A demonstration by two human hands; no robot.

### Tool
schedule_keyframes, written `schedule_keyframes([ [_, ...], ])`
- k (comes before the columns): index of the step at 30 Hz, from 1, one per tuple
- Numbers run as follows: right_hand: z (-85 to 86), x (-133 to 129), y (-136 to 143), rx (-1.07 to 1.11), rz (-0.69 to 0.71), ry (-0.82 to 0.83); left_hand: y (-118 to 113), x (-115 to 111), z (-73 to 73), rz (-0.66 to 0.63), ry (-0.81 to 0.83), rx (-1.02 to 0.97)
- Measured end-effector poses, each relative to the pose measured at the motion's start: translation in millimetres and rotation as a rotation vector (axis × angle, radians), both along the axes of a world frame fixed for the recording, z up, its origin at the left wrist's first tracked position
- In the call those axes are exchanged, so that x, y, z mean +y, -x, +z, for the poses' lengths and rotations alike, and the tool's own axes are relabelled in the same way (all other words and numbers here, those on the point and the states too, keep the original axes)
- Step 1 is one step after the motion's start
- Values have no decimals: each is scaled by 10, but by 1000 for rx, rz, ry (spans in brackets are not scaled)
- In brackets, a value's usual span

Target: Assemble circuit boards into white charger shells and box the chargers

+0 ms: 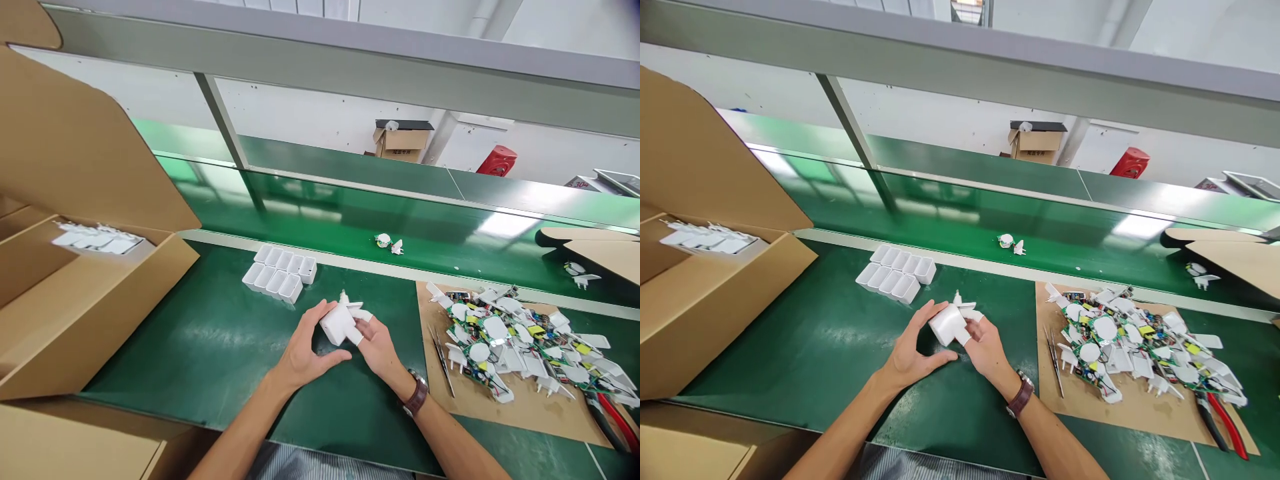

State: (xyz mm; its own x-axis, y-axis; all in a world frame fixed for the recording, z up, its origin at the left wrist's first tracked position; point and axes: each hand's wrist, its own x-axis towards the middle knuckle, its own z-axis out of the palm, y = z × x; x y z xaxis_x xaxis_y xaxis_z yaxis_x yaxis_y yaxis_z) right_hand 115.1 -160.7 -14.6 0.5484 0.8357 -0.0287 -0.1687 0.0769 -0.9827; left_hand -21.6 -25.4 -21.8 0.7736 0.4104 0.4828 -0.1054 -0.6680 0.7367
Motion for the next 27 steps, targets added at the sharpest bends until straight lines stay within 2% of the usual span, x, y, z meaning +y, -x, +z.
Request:
schedule_keyframes([
  [4,90,-71,-47,-722,-159,-68,10,-11,43,-104,100,92],
  [6,123,-99,-73,-925,-184,-129,13,-10,52,-139,128,90],
  [8,111,-107,-98,-1024,-183,-144,16,-6,51,-149,155,91],
  [13,-36,-67,-147,-1087,-61,-36,21,-4,30,-151,219,139],
  [18,-24,-58,-142,-1090,-100,-62,27,-7,5,-144,236,211],
  [22,14,-78,-143,-1057,-145,-92,38,4,-3,-132,213,179],
  [27,-57,-66,-175,-1049,-63,4,35,5,1,-102,179,248],
])
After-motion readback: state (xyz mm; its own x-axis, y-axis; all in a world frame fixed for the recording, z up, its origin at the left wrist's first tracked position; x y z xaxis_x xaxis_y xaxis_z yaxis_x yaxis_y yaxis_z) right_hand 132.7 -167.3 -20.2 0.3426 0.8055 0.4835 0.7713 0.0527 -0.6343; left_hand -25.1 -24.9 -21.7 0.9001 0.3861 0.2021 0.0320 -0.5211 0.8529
